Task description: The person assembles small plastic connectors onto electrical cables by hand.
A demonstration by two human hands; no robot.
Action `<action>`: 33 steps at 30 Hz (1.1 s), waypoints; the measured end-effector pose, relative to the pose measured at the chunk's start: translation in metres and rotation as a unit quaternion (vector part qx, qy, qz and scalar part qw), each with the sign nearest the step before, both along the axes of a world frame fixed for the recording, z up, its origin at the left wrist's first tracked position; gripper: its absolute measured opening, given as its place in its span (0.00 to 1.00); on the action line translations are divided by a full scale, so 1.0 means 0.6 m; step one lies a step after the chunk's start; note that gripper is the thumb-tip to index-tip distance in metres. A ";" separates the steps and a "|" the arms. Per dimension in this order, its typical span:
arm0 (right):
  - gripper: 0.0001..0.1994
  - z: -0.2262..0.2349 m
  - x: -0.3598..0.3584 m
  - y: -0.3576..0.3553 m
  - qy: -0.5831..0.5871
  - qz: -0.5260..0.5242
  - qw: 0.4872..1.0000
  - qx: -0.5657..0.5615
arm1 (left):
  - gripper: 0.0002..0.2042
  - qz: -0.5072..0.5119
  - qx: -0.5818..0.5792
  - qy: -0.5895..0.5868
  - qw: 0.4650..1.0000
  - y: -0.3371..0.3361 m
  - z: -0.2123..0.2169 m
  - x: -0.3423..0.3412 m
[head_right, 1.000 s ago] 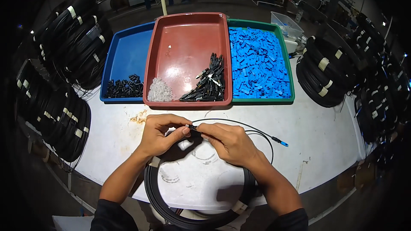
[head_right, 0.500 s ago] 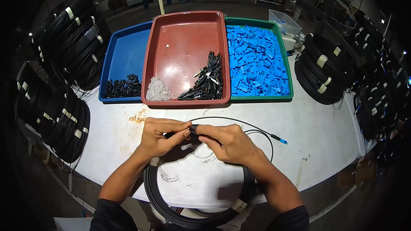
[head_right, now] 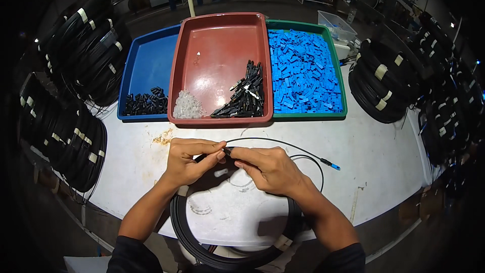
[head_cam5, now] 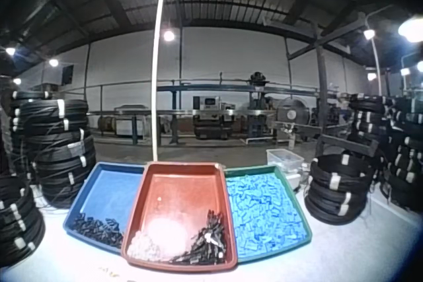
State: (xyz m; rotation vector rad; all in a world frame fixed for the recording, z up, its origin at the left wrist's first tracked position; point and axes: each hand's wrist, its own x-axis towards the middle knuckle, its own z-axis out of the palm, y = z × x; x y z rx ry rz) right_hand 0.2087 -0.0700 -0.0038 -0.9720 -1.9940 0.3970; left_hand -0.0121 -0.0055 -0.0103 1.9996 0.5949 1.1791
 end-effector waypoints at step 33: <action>0.08 -0.004 -0.004 0.008 0.061 -0.178 0.979 0.079 | 0.20 0.075 0.080 0.025 0.994 0.008 -0.006 0.002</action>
